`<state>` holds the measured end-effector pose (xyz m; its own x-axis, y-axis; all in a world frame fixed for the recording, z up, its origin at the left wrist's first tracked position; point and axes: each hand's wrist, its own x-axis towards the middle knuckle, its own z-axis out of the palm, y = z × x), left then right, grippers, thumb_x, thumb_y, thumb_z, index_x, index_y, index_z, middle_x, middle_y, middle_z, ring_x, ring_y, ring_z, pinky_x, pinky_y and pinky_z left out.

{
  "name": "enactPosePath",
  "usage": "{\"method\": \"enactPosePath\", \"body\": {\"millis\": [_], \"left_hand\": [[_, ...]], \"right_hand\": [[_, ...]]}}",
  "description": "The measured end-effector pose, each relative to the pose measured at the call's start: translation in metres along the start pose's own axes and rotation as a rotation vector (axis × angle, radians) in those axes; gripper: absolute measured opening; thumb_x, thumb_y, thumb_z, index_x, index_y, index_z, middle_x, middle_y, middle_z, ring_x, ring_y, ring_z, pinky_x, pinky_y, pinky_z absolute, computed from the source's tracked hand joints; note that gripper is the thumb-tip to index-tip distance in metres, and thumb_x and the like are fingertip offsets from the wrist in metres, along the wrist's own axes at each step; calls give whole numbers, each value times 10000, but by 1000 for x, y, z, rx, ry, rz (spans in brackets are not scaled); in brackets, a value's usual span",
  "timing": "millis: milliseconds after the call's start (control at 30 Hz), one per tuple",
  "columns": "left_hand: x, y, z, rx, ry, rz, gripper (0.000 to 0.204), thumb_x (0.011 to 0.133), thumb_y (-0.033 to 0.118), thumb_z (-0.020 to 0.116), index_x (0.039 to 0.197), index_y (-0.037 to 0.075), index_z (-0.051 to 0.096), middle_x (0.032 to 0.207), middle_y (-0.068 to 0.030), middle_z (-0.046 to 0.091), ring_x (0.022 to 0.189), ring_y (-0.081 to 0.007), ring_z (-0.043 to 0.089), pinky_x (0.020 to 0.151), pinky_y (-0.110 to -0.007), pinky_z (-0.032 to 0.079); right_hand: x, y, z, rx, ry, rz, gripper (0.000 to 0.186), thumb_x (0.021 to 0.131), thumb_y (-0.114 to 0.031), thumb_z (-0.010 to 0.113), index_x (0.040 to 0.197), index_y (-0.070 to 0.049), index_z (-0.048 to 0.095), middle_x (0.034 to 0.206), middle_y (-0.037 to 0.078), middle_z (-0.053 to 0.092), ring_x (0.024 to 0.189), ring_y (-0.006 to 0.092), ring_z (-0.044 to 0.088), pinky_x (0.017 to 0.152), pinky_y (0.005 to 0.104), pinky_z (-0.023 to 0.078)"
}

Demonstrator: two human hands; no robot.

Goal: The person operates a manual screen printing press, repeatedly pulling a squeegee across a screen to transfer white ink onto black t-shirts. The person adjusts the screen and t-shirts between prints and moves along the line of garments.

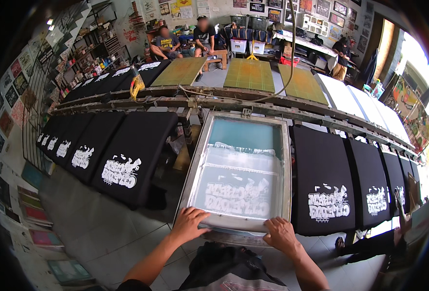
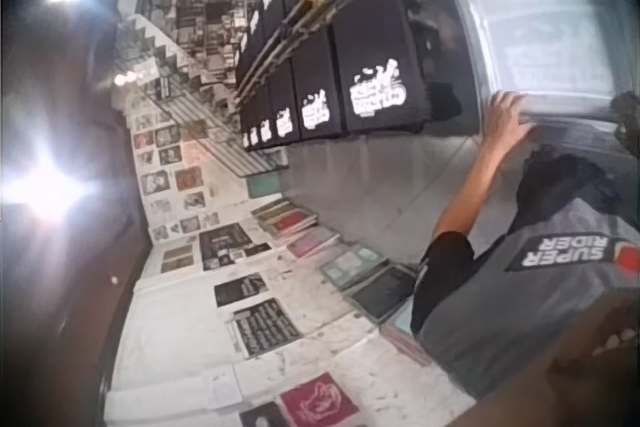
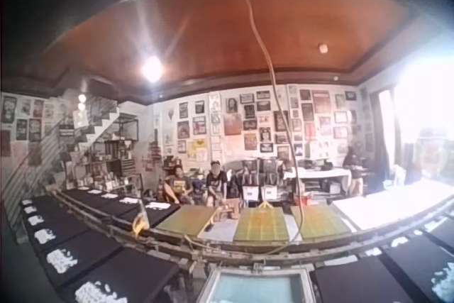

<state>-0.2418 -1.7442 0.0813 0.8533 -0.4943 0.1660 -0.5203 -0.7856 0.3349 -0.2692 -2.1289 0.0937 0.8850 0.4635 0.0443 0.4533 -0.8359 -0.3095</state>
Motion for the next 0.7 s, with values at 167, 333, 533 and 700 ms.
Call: {"method": "enactPosePath", "body": {"millis": [167,333,533,700], "left_hand": [[9,-20,6,58,-115,-29,506,762,298,924,1223,144,784,1188,-2,749,1149,-222,671,1030,-412,513],[20,-38,17,-20,8,89,372,694,182,897,1046,112,800,1039,-30,758,1026,-259,703,894,-397,585],[21,-25,19,-99,-10,106,381,683,190,915,1013,97,749,964,-50,740,949,-275,701,834,-403,599],[21,-28,0,-101,-34,169,400,739,271,944,1043,104,744,1017,-44,720,973,-265,683,832,-411,595]], "right_hand": [[-6,-9,24,-8,110,74,350,730,-163,796,1043,-49,689,1041,131,667,1104,319,653,925,472,538],[4,4,26,-5,173,129,376,676,-132,841,998,-70,657,992,113,681,1008,335,690,892,471,529],[-12,-8,28,-86,233,185,373,675,-61,827,1015,-69,672,964,110,720,964,342,708,929,451,531],[-2,-10,29,-62,254,169,264,736,-33,731,994,-59,677,941,99,719,967,315,723,966,438,536]]}}
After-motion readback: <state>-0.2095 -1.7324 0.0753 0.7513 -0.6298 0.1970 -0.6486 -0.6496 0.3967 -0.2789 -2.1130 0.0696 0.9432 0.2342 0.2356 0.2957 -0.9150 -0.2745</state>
